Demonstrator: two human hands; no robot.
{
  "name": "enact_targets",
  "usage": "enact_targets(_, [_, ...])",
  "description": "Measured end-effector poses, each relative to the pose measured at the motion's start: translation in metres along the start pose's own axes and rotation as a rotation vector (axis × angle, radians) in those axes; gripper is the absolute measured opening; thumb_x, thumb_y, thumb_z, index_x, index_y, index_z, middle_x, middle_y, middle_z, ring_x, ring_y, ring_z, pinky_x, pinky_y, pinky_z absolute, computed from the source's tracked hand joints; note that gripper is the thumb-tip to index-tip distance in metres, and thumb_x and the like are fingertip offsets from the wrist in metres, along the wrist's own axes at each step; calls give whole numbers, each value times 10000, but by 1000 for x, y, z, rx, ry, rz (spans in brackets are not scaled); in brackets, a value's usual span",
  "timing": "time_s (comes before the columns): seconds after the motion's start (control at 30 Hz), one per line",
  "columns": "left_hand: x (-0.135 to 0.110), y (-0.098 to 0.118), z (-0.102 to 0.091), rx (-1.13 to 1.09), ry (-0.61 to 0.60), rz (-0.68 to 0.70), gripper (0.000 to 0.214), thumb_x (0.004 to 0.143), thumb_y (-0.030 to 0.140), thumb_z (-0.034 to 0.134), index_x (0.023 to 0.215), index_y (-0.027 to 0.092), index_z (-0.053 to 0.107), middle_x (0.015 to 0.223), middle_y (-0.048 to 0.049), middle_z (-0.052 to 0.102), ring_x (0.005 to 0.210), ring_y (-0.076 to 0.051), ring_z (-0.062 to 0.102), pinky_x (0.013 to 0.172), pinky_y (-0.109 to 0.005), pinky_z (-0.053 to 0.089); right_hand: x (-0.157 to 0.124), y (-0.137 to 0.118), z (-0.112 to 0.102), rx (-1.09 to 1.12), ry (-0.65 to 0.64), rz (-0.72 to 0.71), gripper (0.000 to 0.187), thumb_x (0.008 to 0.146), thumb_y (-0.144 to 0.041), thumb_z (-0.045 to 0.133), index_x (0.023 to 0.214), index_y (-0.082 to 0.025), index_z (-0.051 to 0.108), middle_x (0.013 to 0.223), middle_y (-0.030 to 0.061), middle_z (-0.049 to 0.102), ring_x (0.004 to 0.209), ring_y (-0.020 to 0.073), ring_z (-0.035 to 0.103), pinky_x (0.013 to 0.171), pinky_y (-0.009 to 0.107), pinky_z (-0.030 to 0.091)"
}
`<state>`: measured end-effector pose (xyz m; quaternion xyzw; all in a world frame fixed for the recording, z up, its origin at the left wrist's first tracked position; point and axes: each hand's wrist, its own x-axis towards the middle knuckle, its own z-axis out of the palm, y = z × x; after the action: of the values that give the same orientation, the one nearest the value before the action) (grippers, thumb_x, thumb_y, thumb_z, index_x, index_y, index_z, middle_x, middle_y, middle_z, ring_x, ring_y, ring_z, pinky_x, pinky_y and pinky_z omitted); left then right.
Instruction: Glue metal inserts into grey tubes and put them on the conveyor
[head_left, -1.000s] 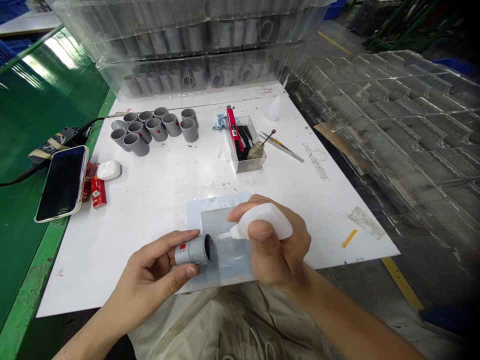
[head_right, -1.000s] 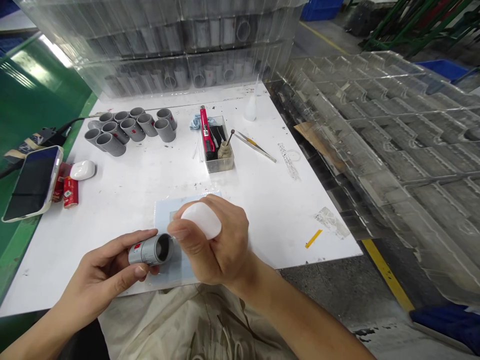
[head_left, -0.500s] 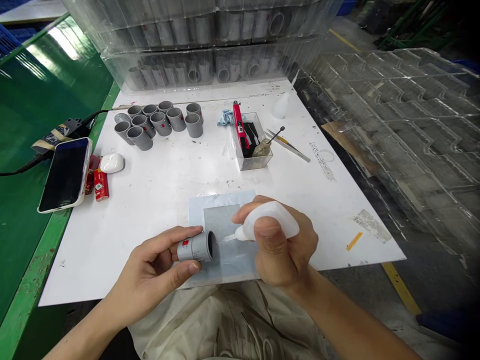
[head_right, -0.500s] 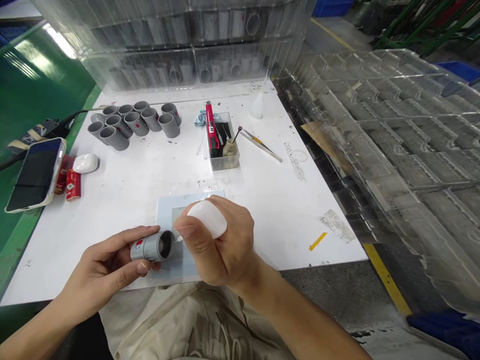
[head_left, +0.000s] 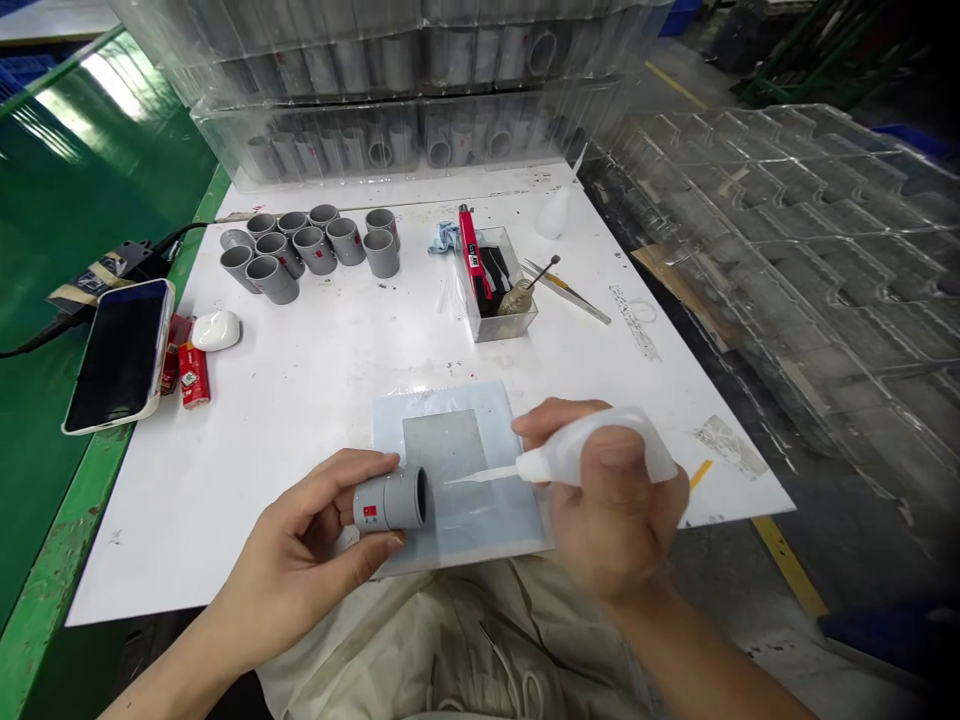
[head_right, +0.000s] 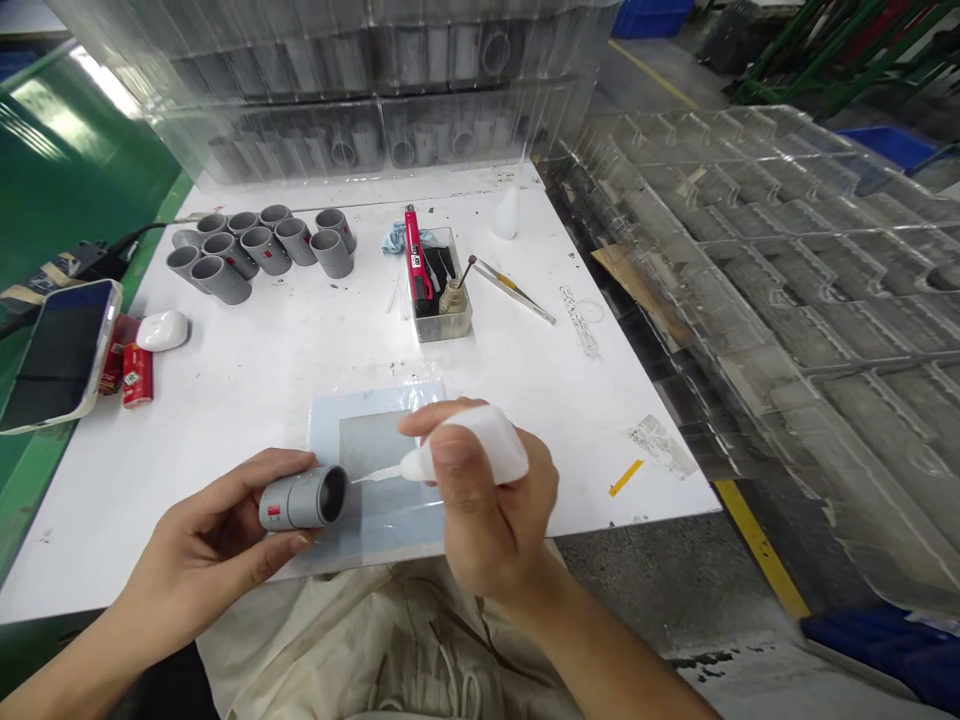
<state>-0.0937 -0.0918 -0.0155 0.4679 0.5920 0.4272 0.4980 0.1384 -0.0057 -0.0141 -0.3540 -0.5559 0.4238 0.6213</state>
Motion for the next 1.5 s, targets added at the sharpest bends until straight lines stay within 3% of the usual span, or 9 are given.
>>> enact_targets(0.17, [-2,5,4,-15,-4,-88,389,850,345,897,1225,381,801,1206,-25,694,790,-129,614,605,-179,507,-32,-4,-18,-77,49,29,233,1072,-331,613,1052,-265,836,1030,45,813,789,215,711,704,357,581])
enact_targets(0.27, [-4,10,7,-5,31,-122,390,821,390,914,1198,371,816,1146,-23,708,729,-116,572,542,-178,446,-47,-1,-18,-39,53,62,229,1071,-308,608,1085,-258,831,1023,39,802,735,184,678,641,322,544])
enact_targets(0.43, [-7,11,9,53,27,-151,455,793,442,931,1223,361,807,844,12,725,672,-112,548,622,-199,468,-50,3,-7,20,78,51,256,1078,-366,603,1072,-259,835,966,51,773,740,190,662,599,330,494])
enact_targets(0.67, [-7,7,7,54,12,-154,465,804,441,919,1236,322,798,782,9,721,668,-118,553,617,-200,464,-47,7,0,24,130,69,265,1076,-381,619,1028,-249,844,940,45,778,740,178,675,606,323,490])
enact_targets(1.0, [-7,3,4,110,21,-115,443,801,429,920,1224,366,804,952,-7,755,775,-148,611,720,-236,532,-47,5,2,13,140,114,260,1069,-393,638,1005,-261,854,943,36,791,722,174,673,616,328,503])
enact_targets(1.27, [-6,7,5,153,13,-120,432,809,481,908,1213,373,799,804,19,683,685,-121,525,604,-194,467,-46,4,0,0,125,168,264,1063,-385,650,969,-248,856,899,39,794,718,172,691,610,306,522])
enact_targets(1.5, [-6,5,3,144,19,-117,445,796,472,920,1218,389,810,1064,-21,768,823,-166,652,713,-236,562,-47,3,-1,-3,121,176,252,1053,-393,663,964,-257,855,898,25,793,683,160,679,583,301,510])
